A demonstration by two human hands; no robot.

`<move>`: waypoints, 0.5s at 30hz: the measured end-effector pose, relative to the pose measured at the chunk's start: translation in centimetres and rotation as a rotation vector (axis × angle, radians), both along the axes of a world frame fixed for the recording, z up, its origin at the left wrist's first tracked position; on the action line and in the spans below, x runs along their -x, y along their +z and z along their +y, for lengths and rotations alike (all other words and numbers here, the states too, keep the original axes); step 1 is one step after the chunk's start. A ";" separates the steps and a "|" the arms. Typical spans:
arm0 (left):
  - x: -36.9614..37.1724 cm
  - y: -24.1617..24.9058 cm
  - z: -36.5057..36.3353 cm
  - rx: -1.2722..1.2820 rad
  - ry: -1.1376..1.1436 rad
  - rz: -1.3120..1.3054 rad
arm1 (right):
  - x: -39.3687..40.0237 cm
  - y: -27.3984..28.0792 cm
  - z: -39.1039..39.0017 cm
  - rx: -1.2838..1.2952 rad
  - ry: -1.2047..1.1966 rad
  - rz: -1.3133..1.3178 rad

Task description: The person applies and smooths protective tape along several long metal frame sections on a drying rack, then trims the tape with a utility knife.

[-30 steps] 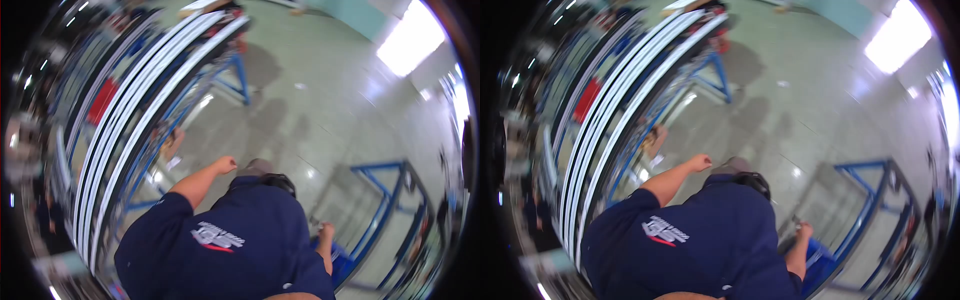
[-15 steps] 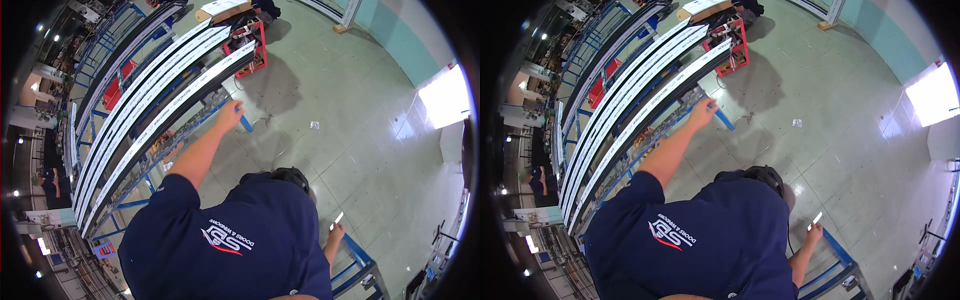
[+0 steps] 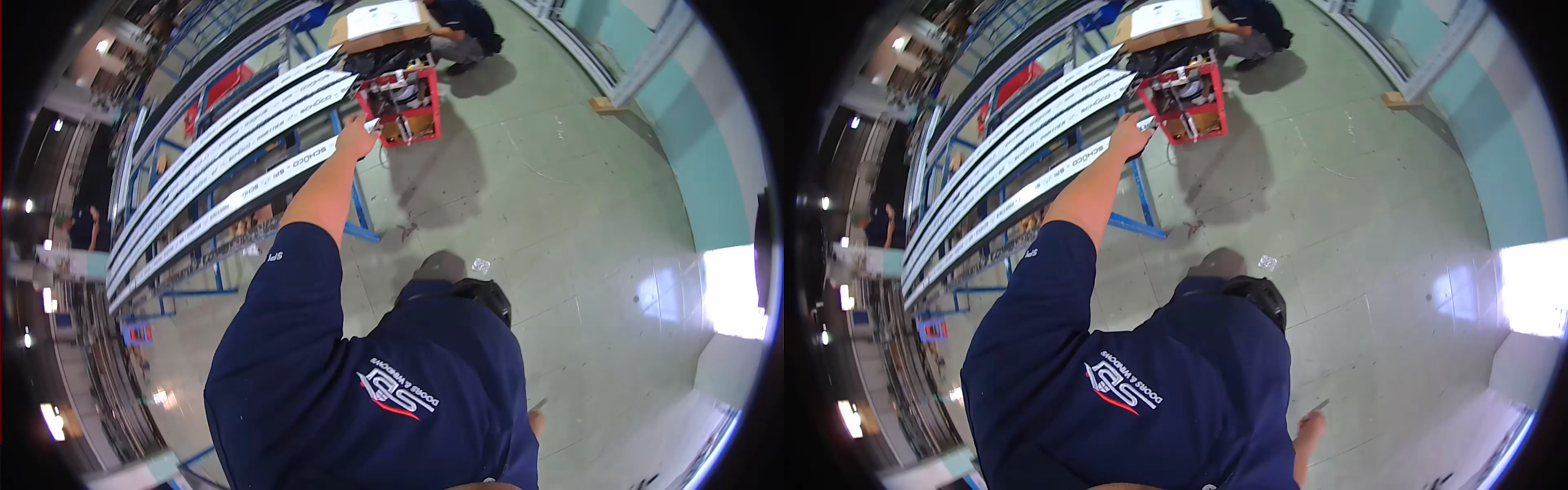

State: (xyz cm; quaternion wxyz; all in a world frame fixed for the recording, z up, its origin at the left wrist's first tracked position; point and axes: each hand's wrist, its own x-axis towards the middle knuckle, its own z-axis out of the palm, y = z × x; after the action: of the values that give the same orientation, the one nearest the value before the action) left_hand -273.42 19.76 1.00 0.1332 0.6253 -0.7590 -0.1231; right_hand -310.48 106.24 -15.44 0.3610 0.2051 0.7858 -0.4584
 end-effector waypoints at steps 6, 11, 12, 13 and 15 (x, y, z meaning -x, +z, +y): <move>1.7 -1.3 -1.8 0.038 0.067 -0.021 | 26.4 9.7 -20.2 -0.085 0.003 0.374; 2.9 -0.7 -3.6 -0.198 0.141 -0.132 | 33.3 11.5 -35.9 0.102 0.163 0.446; 2.9 -0.8 -3.3 -0.180 0.160 -0.112 | 33.1 10.8 -38.3 0.102 0.191 0.406; 2.8 -0.8 -3.3 -0.195 0.182 -0.120 | 32.8 9.2 -40.7 0.108 0.215 0.367; 3.0 -0.7 -3.4 -0.148 0.187 -0.047 | 31.4 6.2 -44.5 0.040 0.248 0.272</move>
State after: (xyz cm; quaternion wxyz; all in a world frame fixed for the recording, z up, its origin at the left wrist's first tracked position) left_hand -276.44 16.40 0.27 0.0797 0.7041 -0.6892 -0.1512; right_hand -341.86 61.70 -9.23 0.3093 0.0356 0.8374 -0.4492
